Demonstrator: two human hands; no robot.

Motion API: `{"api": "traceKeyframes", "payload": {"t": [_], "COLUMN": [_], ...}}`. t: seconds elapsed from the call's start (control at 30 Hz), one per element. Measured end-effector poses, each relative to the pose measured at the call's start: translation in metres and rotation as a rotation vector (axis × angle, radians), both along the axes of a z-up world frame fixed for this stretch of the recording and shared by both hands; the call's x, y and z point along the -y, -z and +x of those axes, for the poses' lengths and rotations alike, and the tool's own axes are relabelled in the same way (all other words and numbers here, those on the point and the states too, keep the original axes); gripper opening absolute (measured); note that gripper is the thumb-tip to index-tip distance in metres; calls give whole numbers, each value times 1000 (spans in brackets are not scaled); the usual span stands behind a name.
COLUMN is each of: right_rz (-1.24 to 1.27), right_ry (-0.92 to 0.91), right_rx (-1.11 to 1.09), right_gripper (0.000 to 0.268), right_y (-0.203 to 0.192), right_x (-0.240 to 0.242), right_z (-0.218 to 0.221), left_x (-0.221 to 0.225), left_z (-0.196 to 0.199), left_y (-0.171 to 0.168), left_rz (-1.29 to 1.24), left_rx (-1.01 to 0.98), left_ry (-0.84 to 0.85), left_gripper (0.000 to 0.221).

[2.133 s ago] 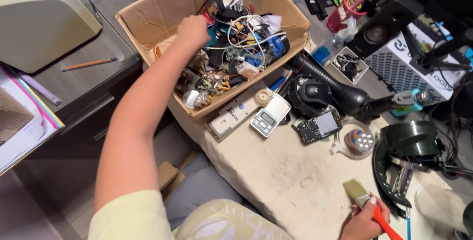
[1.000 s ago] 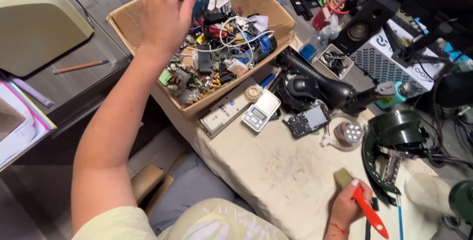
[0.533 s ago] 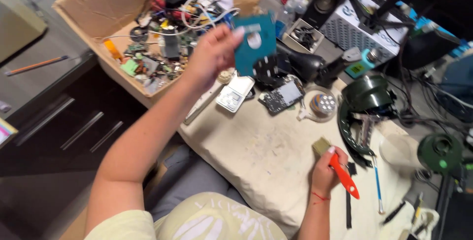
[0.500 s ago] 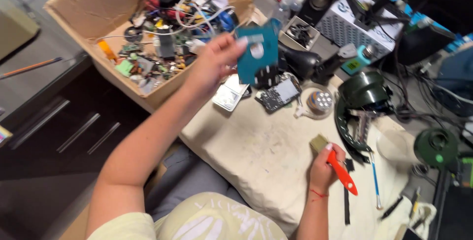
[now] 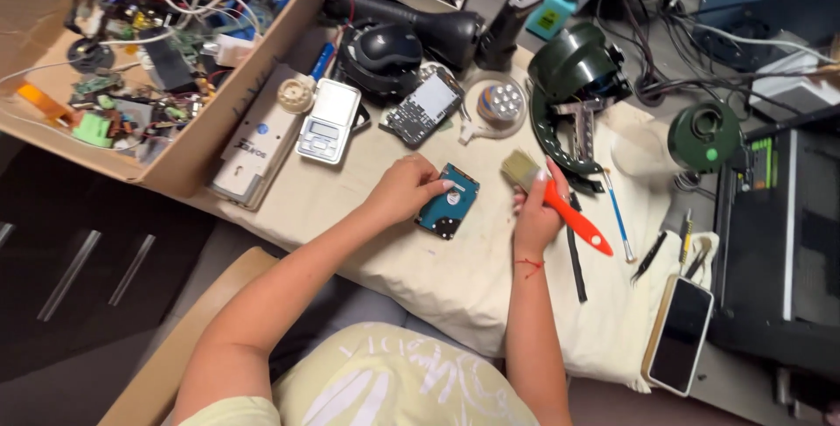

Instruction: Cleaning dust off various computer components like hard drives and RAM modules using a paintbrush at a repair bench.

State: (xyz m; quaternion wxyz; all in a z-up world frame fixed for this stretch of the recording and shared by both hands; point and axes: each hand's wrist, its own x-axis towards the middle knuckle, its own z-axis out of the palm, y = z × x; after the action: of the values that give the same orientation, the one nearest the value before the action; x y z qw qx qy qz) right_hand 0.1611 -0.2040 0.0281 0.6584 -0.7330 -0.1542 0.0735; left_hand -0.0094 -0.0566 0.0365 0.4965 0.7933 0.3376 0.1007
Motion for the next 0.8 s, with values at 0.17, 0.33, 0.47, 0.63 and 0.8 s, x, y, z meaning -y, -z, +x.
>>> {"api": "traceKeyframes", "payload": {"t": [0.17, 0.33, 0.47, 0.63, 0.8], "right_rz": [95, 39, -197, -429, -557], "right_ry": [-110, -290, -611, -899, -561], "right_rx": [-91, -186, -222, -162, 303], "right_gripper": [25, 28, 22, 24, 14], "right_y": [-3, 3, -21, -24, -20], "right_x": [1, 7, 14, 4, -34], "right_z": [6, 0, -21, -14, 4], "left_x": [6, 2, -17, -26, -26], "left_z": [-10, -41, -53, -51, -55], "left_y": [-2, -27, -36, -27, -20], "left_rz": [408, 437, 384, 326, 413], "left_rx": [-160, -136, -29, -38, 6], "left_ry": [68, 180, 445, 497, 464], "left_gripper": [40, 48, 111, 120, 118]}}
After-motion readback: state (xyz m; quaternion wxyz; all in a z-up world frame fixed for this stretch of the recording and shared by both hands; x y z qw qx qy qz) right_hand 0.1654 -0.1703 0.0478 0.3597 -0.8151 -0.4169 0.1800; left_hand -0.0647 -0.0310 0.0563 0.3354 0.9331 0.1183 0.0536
